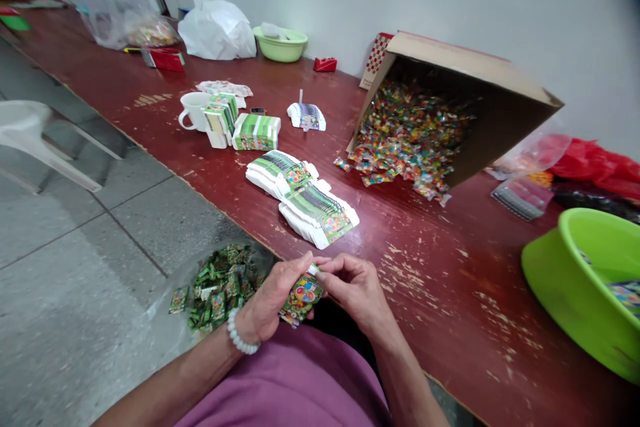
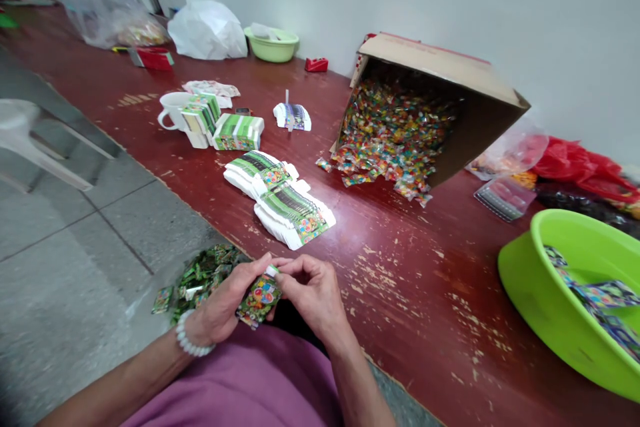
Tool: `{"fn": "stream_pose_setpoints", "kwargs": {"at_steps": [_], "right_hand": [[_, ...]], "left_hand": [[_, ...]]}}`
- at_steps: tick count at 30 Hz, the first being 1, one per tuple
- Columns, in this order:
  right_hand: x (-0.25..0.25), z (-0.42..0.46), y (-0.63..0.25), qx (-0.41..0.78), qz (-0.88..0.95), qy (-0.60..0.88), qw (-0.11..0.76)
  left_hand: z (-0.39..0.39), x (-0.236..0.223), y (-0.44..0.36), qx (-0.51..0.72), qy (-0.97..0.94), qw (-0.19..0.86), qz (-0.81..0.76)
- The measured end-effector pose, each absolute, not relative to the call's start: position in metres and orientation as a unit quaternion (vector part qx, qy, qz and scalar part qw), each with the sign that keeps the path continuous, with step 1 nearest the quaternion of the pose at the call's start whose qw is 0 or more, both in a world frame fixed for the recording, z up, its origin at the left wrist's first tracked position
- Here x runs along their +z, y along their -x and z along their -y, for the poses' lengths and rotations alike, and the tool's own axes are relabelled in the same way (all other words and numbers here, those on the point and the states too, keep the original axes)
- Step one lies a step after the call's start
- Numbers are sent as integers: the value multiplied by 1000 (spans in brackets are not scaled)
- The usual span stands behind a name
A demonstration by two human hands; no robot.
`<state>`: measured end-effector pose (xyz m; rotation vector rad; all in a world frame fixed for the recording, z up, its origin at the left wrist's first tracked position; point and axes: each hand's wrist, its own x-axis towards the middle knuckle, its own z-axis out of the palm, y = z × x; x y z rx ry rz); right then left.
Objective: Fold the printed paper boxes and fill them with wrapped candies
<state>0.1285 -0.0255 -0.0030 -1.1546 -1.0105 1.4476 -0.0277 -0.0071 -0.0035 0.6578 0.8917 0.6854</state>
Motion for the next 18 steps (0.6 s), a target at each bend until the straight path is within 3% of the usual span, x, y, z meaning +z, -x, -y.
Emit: {"fn": "stream_pose_setpoints", "kwargs": {"at_steps": [9, 14, 18], "right_hand": [[-23, 51, -114, 336, 655, 509, 446], [-28, 40, -114, 383, 644, 488, 448], [-18, 16, -140, 348, 557, 600, 458]], "left_hand": [[0, -9, 29, 361, -225, 810, -405], [-2, -12, 44, 385, -283, 760, -440], [-5, -8, 71, 419, -318, 699, -484]]}}
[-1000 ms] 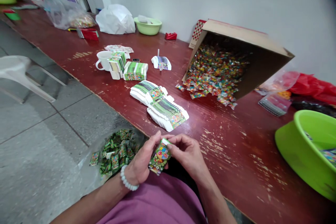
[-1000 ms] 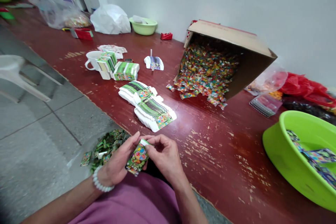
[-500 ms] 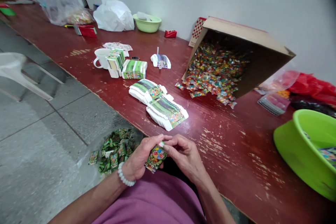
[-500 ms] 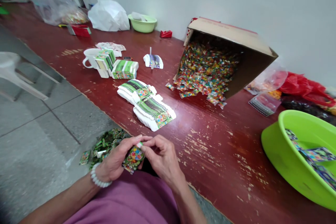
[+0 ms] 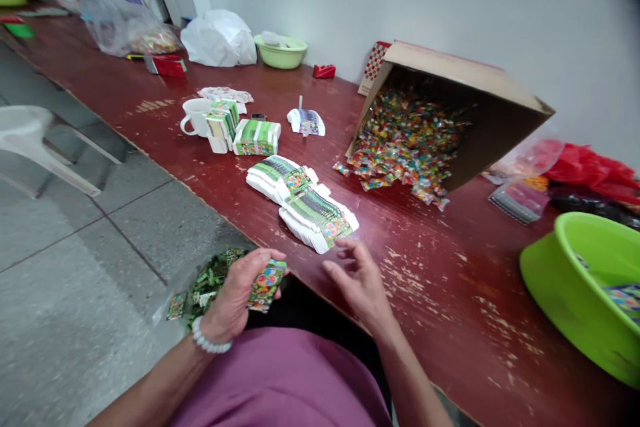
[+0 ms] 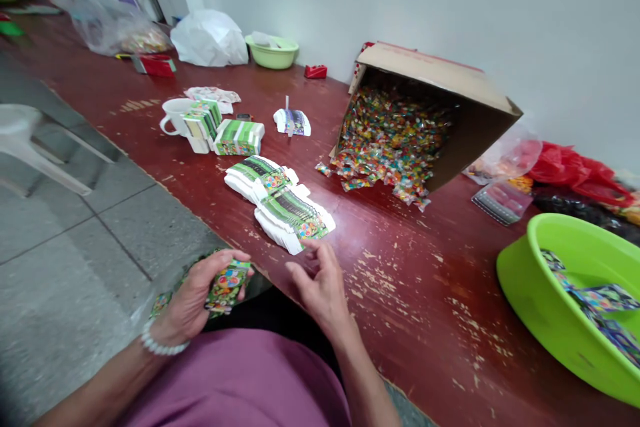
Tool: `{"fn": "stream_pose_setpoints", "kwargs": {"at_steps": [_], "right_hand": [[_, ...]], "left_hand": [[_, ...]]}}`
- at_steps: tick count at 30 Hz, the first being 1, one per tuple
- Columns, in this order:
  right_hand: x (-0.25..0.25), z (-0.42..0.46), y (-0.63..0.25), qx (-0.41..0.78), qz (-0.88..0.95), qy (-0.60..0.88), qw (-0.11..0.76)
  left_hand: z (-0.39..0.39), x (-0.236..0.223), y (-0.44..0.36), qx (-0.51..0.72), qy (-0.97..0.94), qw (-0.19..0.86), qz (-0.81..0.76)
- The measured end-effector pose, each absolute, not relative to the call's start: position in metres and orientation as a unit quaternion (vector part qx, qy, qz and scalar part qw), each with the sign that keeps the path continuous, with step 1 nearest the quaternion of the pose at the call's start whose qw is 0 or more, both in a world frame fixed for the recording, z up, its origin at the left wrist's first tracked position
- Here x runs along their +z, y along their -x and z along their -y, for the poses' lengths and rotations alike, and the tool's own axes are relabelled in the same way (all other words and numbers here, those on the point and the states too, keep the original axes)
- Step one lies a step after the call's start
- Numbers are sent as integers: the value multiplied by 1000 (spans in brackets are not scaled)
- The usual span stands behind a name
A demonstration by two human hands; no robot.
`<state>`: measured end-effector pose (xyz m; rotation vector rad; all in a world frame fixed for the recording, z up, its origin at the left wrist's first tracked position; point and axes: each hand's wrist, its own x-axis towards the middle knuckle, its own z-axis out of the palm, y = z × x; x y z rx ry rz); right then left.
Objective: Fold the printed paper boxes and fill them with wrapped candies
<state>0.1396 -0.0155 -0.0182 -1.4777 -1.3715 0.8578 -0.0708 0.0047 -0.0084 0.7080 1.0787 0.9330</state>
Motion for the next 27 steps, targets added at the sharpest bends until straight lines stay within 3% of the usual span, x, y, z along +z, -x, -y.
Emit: {"fn": "stream_pose_setpoints", "kwargs": {"at_steps": [3, 7, 12, 16, 21, 24, 27], "right_hand": [[-8, 10, -138, 325, 588, 598, 438], [-6, 23, -100, 305, 726, 475, 392], [-15, 31, -67, 176, 761, 520, 345], [-14, 25, -68, 169, 779, 527, 296], [-23, -2, -113, 196, 759, 515, 347], [-40, -33, -160, 123, 665, 630, 382], [-56, -59, -192, 86, 633, 700, 319]], "left_hand": [[-2, -5, 79, 424, -274, 724, -470], [2, -4, 67, 449, -227, 750, -429], [2, -8, 59, 495, -258, 687, -464], [2, -13, 61, 488, -264, 654, -514], [1, -21, 88, 420, -302, 678, -522], [-3, -34, 122, 403, -400, 555, -608], [-7, -47, 151, 375, -461, 452, -665]]}}
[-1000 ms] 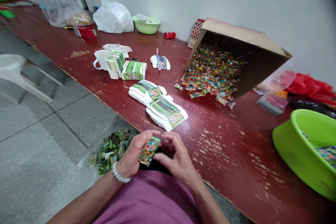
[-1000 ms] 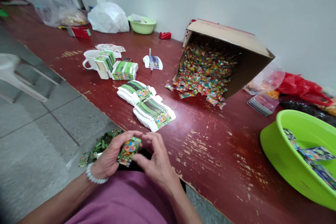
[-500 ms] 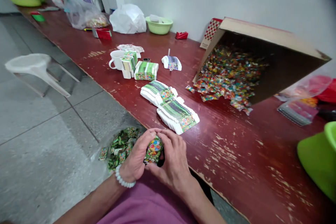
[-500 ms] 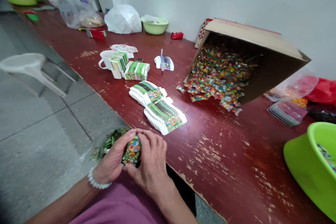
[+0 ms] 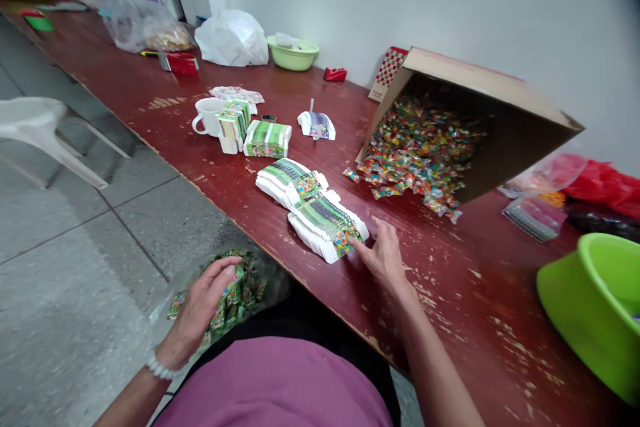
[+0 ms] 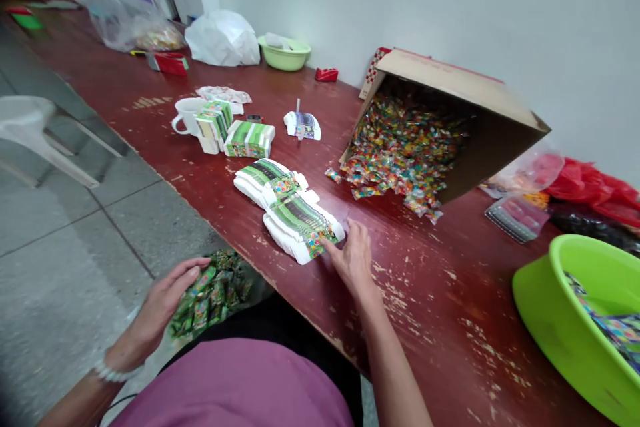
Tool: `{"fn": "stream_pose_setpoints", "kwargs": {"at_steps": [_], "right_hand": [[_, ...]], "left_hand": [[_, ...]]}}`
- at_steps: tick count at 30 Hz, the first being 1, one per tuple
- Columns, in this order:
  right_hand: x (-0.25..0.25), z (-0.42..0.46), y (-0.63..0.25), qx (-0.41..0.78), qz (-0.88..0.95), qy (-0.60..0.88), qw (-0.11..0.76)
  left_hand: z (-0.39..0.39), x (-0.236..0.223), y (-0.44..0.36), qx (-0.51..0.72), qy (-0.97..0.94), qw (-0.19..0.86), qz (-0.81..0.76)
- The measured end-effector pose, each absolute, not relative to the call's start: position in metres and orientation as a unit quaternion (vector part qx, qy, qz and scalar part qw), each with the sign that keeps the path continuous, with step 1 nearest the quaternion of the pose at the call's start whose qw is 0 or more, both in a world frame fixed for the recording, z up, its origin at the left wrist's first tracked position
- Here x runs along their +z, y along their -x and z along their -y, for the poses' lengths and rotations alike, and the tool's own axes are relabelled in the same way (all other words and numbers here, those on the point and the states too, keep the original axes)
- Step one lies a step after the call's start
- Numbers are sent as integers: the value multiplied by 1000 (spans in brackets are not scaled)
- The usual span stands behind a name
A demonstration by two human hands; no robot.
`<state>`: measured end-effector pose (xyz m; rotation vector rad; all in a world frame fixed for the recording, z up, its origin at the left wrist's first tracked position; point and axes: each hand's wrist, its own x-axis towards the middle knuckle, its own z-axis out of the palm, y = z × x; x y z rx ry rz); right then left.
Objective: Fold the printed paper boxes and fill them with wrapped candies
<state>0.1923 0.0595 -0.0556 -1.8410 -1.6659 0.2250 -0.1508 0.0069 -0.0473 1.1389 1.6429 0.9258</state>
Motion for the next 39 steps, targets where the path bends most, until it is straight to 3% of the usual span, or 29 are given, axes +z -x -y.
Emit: {"fn": "stream_pose_setpoints", "kwargs": {"at_steps": [5, 7, 11, 16, 19, 22, 25, 29, 39], "right_hand": [[-63, -70, -194, 93, 596, 768, 215], [-63, -68, -189, 119, 562, 775, 264], [-62, -63, -190, 219, 469, 729, 447], [-36, -39, -197, 352, 448, 653, 498], [-7, -17, -188, 489, 457, 546, 505], [18, 1, -170, 568, 468, 479, 479], [29, 13, -153, 646, 440, 432, 450], [28, 20, -145, 703, 394, 396, 440], [30, 31, -141, 690, 419, 368, 462]], "left_hand": [[-11, -47, 155, 387, -474, 437, -659], [-12, -40, 144, 395, -483, 452, -638], [-12, -26, 121, 397, -508, 479, -595], [-19, -8, 96, 408, -525, 502, -553], [-22, 6, 81, 380, -502, 619, -470], [-18, 15, 64, 245, -425, 814, -312], [-8, 13, 49, 131, -330, 915, -192], [5, 8, 43, 130, -294, 930, -181], [12, 7, 45, 180, -321, 910, -190]]}}
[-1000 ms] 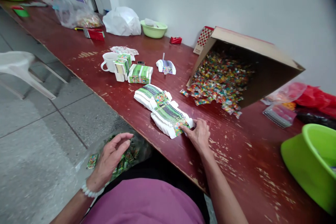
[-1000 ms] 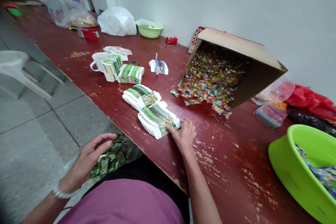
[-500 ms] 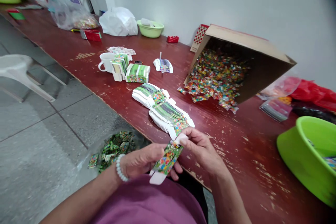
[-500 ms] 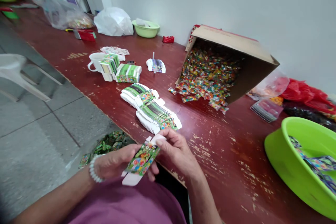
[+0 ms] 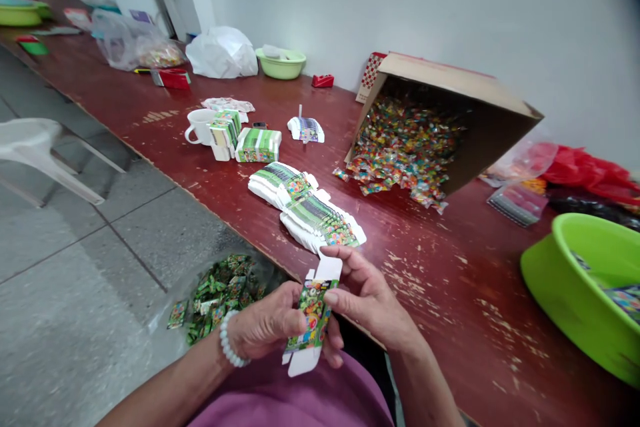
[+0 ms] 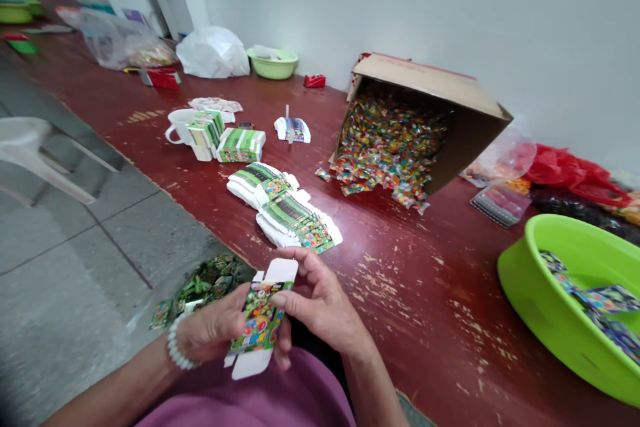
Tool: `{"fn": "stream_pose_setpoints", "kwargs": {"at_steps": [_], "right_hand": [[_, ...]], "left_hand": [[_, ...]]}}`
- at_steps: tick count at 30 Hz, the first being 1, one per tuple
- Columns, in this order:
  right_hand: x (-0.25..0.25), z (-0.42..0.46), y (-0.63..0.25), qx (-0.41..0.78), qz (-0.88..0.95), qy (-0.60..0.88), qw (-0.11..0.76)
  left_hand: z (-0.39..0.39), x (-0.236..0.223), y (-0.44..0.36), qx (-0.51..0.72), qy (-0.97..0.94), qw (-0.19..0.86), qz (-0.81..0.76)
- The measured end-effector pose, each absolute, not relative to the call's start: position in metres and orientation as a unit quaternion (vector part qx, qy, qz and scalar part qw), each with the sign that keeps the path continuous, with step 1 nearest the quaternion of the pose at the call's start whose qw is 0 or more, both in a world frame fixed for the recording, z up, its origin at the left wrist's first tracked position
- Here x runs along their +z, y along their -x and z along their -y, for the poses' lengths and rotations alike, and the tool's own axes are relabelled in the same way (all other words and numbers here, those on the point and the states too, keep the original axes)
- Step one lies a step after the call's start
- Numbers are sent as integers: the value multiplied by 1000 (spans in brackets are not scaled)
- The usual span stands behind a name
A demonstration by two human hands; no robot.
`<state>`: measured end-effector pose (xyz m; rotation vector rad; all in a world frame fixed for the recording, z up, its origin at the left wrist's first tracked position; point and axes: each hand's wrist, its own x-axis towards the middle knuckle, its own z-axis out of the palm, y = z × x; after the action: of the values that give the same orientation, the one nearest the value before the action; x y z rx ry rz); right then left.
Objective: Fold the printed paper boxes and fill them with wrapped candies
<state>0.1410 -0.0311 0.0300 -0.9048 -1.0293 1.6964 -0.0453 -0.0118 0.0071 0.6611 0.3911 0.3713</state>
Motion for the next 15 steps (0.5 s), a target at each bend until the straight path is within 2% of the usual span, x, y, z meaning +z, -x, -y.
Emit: {"fn": "stream_pose_setpoints", "kwargs": {"at_steps": [15], "right_hand": [[30, 37, -138, 684, 439, 328, 481]], "left_hand": [[16, -1, 45, 196, -329, 910, -158]]}}
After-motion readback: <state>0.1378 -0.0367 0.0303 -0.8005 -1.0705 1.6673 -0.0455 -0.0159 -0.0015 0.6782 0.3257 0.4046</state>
